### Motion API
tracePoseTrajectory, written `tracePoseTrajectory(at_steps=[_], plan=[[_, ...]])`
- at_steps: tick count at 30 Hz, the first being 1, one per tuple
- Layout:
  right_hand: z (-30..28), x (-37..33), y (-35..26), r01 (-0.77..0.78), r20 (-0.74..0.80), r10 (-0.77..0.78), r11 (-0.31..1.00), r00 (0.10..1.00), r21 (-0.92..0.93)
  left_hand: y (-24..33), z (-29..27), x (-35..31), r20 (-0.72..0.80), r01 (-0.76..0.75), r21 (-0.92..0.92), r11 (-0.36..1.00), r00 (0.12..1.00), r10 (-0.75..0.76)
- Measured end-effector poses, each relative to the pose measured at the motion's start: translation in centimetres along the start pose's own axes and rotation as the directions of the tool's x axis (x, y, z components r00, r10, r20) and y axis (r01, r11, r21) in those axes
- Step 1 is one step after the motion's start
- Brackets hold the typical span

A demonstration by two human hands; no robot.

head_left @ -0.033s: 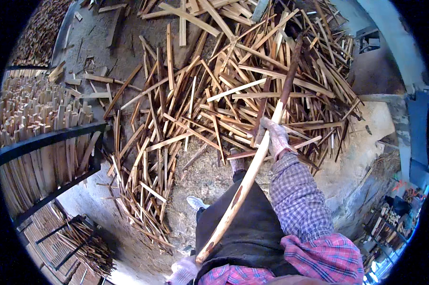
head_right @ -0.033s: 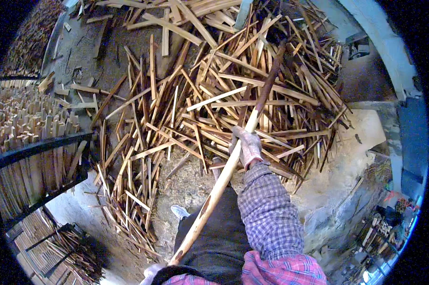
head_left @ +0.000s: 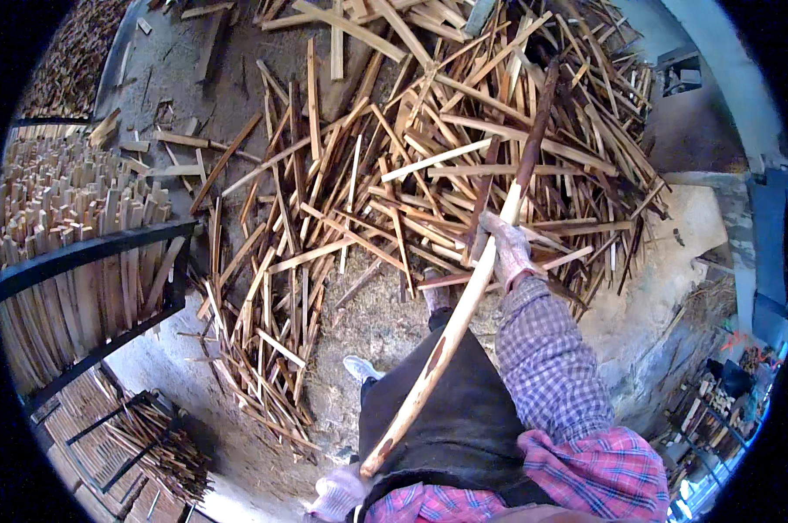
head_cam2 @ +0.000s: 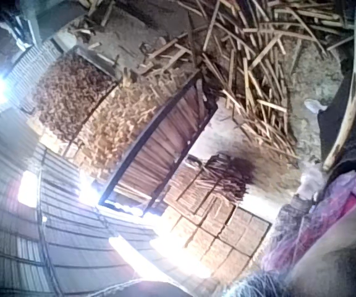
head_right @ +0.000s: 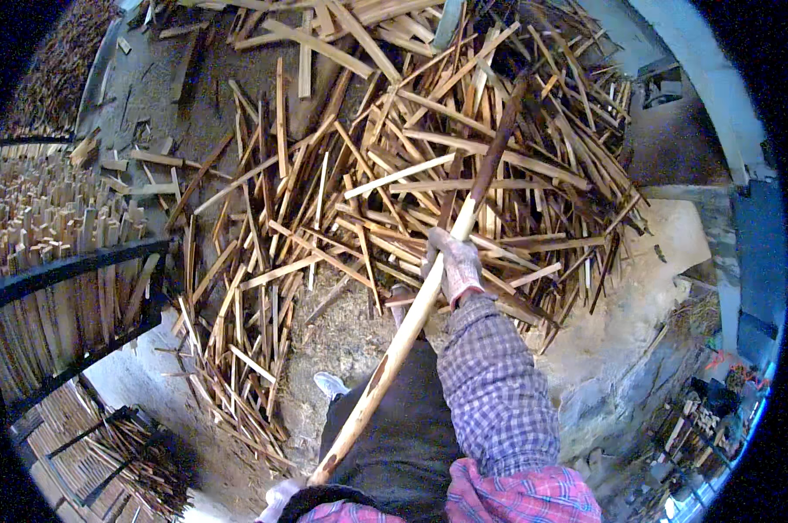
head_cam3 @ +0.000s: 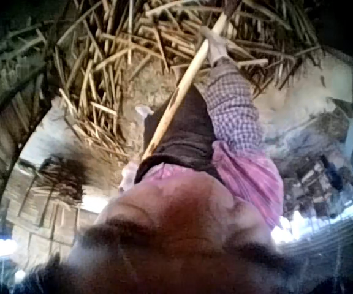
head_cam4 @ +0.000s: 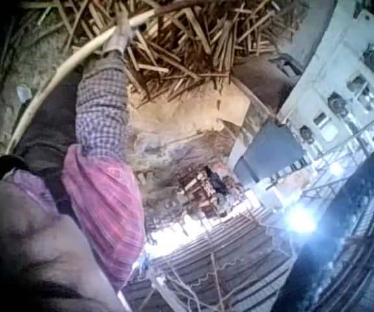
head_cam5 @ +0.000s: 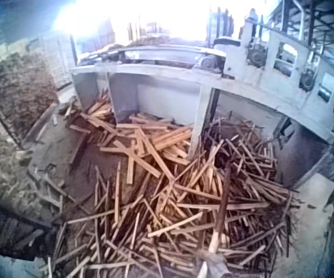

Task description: The person uses a pitchfork to gather scattered wood pieces from the floor into a pile. They then squat down, pick up the wood pieces by hand, and bundle them together before placing the bundle onto a metal rack.

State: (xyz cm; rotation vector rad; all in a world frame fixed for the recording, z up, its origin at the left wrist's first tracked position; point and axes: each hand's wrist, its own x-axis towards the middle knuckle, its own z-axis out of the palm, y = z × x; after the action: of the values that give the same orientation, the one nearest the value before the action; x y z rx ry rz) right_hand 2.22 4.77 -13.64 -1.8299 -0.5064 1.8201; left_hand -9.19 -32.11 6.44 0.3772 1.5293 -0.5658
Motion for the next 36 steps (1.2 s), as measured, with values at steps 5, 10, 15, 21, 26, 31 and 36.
tracePoseTrajectory(at_steps=[5,10,15,21,26,31,36], plan=[[-0.3,1.0,1.9,0.021,0.086,-0.010,0.992,0.996,-0.122,-1.4,2.7,3.2,-0.087,-0.094,-0.064,0.994,0.992,0.088],[-1.0,-3.1,2.5,0.128,0.070,-0.115,0.970,0.991,-0.208,-2.0,5.3,3.1,0.036,-0.120,-0.051,0.991,0.992,0.122],[-3.7,-4.1,6.7,0.173,0.107,-0.158,0.972,0.982,-0.156,-7.3,6.9,4.4,0.098,-0.239,-0.071,0.968,0.965,0.245],[-3.7,-5.7,11.5,0.183,0.086,-0.172,0.973,0.981,-0.143,-12.5,8.6,7.1,0.147,-0.263,-0.038,0.964,0.953,0.266],[-0.5,-8.3,11.8,0.200,0.004,-0.202,0.963,0.979,-0.181,-13.7,7.3,5.5,0.137,-0.171,-0.063,0.983,0.974,0.178],[0.9,-6.3,11.0,0.019,-0.045,-0.018,0.999,0.999,0.032,-10.6,2.3,4.4,-0.052,-0.028,0.049,0.998,0.998,0.031],[1.4,-2.7,10.4,-0.069,-0.072,0.073,0.996,0.995,0.063,1.4,-2.6,7.9,-0.250,-0.132,0.026,0.991,0.959,0.135]])
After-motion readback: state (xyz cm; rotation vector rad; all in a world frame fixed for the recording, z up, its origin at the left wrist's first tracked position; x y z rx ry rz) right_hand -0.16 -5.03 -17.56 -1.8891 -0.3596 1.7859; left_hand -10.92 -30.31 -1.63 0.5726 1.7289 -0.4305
